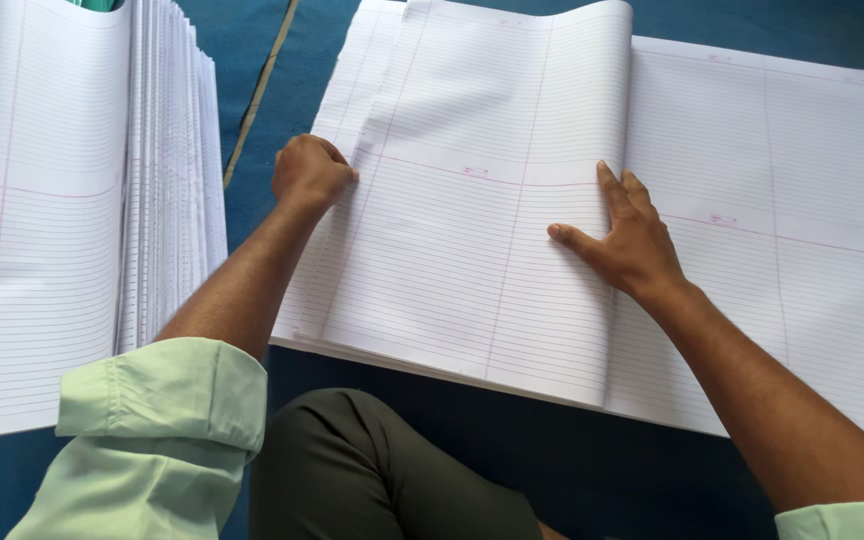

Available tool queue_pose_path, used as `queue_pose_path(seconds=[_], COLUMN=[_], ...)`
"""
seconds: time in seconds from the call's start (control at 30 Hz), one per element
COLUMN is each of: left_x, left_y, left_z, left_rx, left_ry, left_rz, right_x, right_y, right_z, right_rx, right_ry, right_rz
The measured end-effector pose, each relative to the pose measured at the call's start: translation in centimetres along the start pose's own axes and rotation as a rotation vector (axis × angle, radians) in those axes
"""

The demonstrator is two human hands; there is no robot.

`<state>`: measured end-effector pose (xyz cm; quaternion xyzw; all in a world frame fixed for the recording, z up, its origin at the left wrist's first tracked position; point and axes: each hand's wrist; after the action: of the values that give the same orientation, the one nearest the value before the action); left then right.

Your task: The person folds a large sheet of lined paper in half and uses a wooden block to press the crease flat. They repeat this process for multiple sheets, stacking the folded papers to the side.

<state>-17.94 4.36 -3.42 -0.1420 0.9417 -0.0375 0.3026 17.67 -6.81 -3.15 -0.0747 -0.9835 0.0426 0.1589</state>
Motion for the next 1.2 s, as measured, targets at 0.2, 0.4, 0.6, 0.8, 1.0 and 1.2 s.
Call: queue_pose_path(seconds=[0.2, 0.4, 0.6, 0.8, 1.0, 1.2], left_x=[1.6, 2.5, 3.2, 3.7, 3.7, 4.0], left_y=[1.0, 1.6, 1.7, 1.6, 0.9, 0.6], left_z=[-1.5, -2.2, -2.2, -1.8, -1.5, -1.2], left_rx=[-0.024, -0.016, -0.037, -0.060, -0.106, -0.140], left_ry=[0.019, 0.005, -0.057, -0.075, -0.099, -0.189], left_rz=[-0.010, -0.054, -0.054, -0.010, -0.011, -0.083], right_x=[1.0, 1.7, 2.0, 2.1, 2.2, 2.2], right_y=[0.3, 0.8, 1.0, 0.9, 0.7, 1.3], right_z=[0.5, 1.0, 1.6, 1.6, 1.1, 1.1], right_rx=[0.001, -0.009, -0.021, -0.035, -0.015, -0.004], right_ry=[0.025, 0.039, 0.026, 0.018, 0.149, 0.407], right_rz=[-0.035, -0.051, -0.055, -0.059, -0.012, 0.009])
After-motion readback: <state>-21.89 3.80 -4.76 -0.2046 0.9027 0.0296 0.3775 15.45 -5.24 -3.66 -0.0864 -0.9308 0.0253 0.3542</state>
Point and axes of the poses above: each hand's wrist, its own y-axis towards the middle knuckle, its own z-axis out of the palm, x = y × z, and after that the axes turned 4 degrees about -y, right-handed
